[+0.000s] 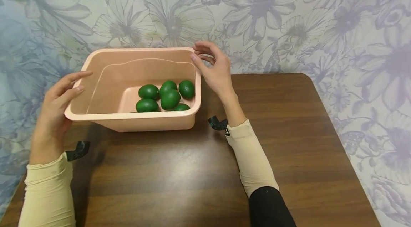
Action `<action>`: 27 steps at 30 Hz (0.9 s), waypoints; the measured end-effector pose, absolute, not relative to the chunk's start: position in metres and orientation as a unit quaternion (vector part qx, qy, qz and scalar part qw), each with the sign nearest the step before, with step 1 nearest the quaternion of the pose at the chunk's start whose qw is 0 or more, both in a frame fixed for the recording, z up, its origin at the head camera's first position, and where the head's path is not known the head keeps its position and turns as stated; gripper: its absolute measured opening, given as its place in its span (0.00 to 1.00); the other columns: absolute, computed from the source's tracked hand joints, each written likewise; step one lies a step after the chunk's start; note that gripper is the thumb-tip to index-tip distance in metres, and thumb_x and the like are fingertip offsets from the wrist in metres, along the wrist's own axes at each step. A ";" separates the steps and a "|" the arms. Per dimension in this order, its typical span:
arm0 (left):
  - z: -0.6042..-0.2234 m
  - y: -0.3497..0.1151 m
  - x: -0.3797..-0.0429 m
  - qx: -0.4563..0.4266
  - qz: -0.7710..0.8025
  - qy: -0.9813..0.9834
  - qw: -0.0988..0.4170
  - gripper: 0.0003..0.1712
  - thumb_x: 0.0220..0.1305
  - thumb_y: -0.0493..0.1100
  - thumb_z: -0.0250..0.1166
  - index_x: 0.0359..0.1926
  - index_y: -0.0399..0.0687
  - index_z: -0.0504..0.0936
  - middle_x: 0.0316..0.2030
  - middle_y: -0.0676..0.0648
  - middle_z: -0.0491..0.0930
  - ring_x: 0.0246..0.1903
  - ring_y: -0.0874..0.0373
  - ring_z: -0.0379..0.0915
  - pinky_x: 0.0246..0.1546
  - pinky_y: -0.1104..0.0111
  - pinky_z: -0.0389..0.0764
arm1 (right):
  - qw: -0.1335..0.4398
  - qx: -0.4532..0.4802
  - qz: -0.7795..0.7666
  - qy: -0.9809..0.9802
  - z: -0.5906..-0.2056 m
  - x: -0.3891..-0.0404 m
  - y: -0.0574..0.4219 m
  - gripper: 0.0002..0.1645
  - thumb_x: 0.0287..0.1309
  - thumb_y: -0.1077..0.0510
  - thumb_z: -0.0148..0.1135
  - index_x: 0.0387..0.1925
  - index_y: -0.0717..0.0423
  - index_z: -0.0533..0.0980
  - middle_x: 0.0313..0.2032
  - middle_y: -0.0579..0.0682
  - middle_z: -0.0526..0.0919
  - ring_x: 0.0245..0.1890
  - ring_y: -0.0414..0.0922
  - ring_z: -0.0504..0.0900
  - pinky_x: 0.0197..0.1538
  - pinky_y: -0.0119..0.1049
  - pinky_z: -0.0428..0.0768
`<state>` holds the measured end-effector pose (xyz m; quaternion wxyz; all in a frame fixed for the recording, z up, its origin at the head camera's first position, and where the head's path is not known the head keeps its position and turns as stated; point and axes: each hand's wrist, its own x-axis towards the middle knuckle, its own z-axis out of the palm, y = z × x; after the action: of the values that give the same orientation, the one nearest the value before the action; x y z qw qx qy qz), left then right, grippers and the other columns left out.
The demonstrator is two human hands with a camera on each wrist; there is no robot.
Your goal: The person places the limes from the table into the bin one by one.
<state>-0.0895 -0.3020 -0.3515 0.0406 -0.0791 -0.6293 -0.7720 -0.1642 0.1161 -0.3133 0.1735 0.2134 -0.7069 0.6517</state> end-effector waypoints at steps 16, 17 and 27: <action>-0.354 -0.296 -0.092 -0.078 -0.770 -0.632 0.041 0.25 0.77 0.31 0.58 0.72 0.32 0.72 0.66 0.37 0.74 0.49 0.55 0.86 0.36 0.66 0.91 | 0.210 0.186 0.600 -0.749 -0.321 -0.161 0.130 0.16 0.67 0.72 0.64 0.55 0.74 0.79 0.53 0.70 0.84 0.56 0.62 0.83 0.61 0.48 0.85; -0.354 -0.296 -0.092 -0.078 -0.771 -0.631 0.042 0.25 0.77 0.31 0.58 0.72 0.32 0.72 0.67 0.37 0.74 0.50 0.54 0.85 0.37 0.66 0.91 | 0.210 0.184 0.593 -0.755 -0.322 -0.161 0.133 0.16 0.68 0.72 0.64 0.56 0.74 0.79 0.53 0.70 0.84 0.56 0.61 0.83 0.61 0.47 0.86; -0.352 -0.299 -0.089 -0.074 -0.776 -0.625 0.043 0.25 0.77 0.30 0.57 0.72 0.32 0.72 0.65 0.39 0.75 0.48 0.55 0.87 0.35 0.67 0.91 | 0.203 0.143 0.582 -0.775 -0.346 -0.175 0.151 0.15 0.70 0.67 0.65 0.54 0.74 0.80 0.52 0.69 0.86 0.54 0.61 0.85 0.59 0.57 0.85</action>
<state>-0.0888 -0.2990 -0.3517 0.0434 -0.0739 -0.6255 -0.7755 -0.1752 0.1510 -0.3462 0.2027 0.1431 -0.7745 0.5819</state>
